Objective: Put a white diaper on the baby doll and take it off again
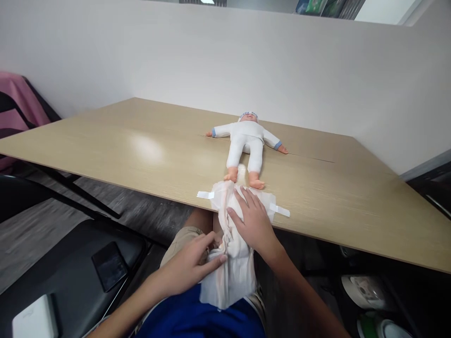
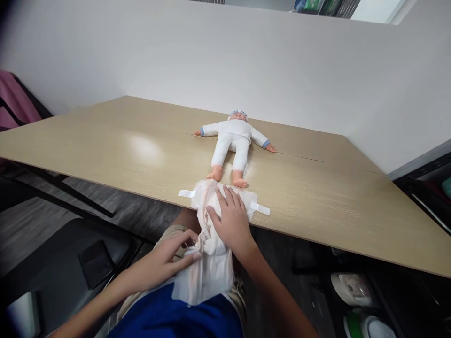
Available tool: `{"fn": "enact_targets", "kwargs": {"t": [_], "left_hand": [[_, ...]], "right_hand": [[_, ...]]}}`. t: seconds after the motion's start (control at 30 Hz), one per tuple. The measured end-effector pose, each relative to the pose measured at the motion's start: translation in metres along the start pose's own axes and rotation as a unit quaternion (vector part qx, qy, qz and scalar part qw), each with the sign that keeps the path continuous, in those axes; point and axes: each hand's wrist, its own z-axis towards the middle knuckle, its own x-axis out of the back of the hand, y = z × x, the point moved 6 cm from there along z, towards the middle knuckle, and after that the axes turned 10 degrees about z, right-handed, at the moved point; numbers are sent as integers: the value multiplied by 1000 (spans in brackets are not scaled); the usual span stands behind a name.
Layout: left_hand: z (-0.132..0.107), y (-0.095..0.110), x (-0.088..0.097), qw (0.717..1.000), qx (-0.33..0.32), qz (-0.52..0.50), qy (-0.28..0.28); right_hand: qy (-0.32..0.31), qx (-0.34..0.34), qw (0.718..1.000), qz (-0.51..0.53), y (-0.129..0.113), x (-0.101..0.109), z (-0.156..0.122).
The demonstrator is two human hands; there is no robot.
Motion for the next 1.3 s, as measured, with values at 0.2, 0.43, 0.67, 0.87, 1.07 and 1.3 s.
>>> {"fn": "enact_targets", "kwargs": {"t": [0.2, 0.43, 0.67, 0.87, 1.07, 1.3], "left_hand": [[59, 9, 96, 966, -95, 214, 111], [218, 28, 128, 803, -298, 502, 116], [272, 46, 80, 663, -482, 569, -69], [278, 67, 80, 733, -515, 443, -25], [284, 107, 129, 823, -510, 245, -46], [293, 137, 188, 885, -440, 150, -10]], "right_hand": [[-17, -10, 999, -35, 4, -8, 4], [-24, -22, 998, -48, 2, -5, 4], [-28, -15, 998, -52, 7, -7, 1], [-46, 23, 998, -30, 19, -8, 9], [-91, 37, 995, 14, 39, -3, 39], [-127, 20, 992, -18, 79, -17, 116]]}}
